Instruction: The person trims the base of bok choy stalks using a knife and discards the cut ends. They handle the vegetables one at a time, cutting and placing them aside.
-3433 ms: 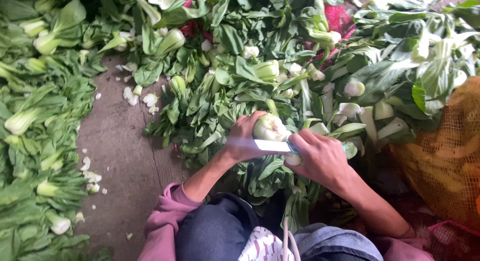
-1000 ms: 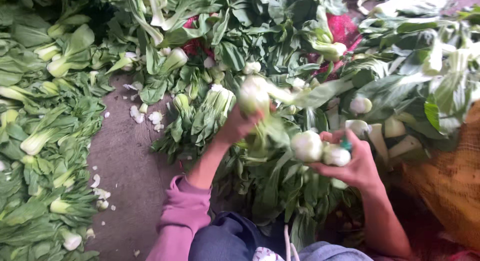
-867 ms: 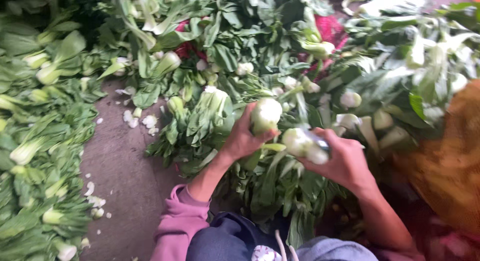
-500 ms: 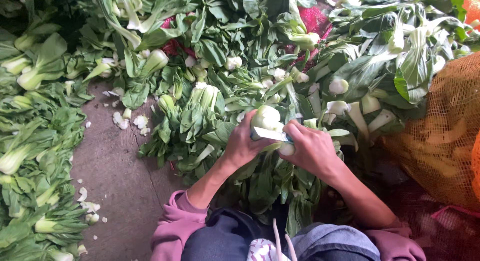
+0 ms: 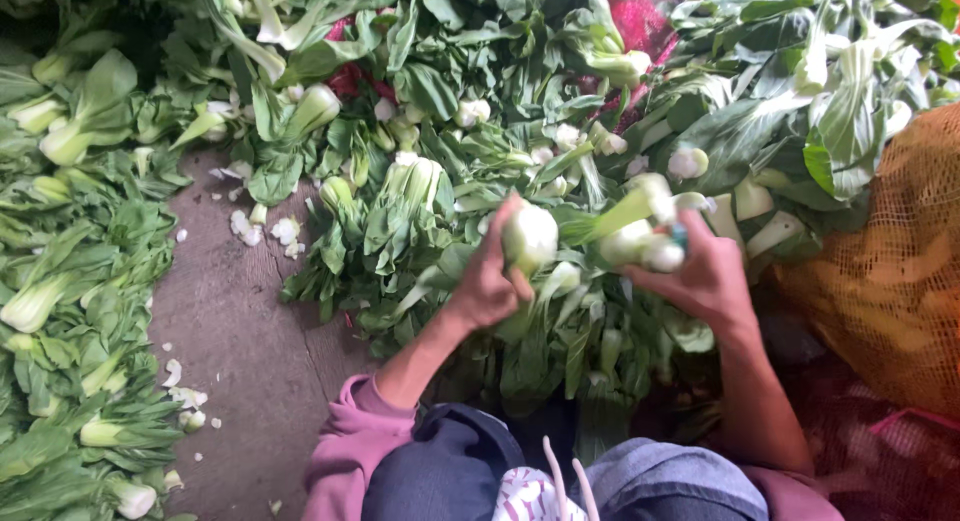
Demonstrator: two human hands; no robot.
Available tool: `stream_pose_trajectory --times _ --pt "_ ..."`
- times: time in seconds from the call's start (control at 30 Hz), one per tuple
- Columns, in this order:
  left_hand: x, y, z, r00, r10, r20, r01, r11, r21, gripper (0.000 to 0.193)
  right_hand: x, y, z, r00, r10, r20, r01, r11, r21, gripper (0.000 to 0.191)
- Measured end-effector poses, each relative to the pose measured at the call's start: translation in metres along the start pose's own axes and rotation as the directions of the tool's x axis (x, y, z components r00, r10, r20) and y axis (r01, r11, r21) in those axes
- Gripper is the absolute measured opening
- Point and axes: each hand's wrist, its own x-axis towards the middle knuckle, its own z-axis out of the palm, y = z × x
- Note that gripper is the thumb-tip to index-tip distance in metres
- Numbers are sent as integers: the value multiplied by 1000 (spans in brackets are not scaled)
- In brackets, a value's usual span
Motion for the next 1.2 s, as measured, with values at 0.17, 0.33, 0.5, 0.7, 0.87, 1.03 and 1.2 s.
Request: stream_pose_trajectory --times 0.17,0.33,0.5,0.7,0.87,1.03,1.2 --pt "15 -18 -21 964 -248 -92 250 968 11 95 -7 44 -27 1000 -12 5 8 858 513 55" --pt "43 4 -50 961 160 -225 -36 881 472 68 -12 72 -38 980 188 -68 -108 787 607 55" --pt "56 43 -80 971 -234 52 231 853 -468 68 -26 66 -34 921 363 -139 -153 668 728 50" --pt "17 -3 27 955 -166 246 284 748 -600 94 -34 26 6 921 330 -206 32 462 886 48" --pt "17 -102 83 957 -61 283 168 913 -372 93 -33 23 35 957 280 -81 -121 633 765 53" --pt "18 -124 -13 779 -625 46 520 605 -603 78 32 14 50 914 398 -76 -113 430 896 46" --pt "-28 -70 -146 666 -611 -428 -134 467 -874 76 99 -20 126 918 376 123 -262 344 902 39"
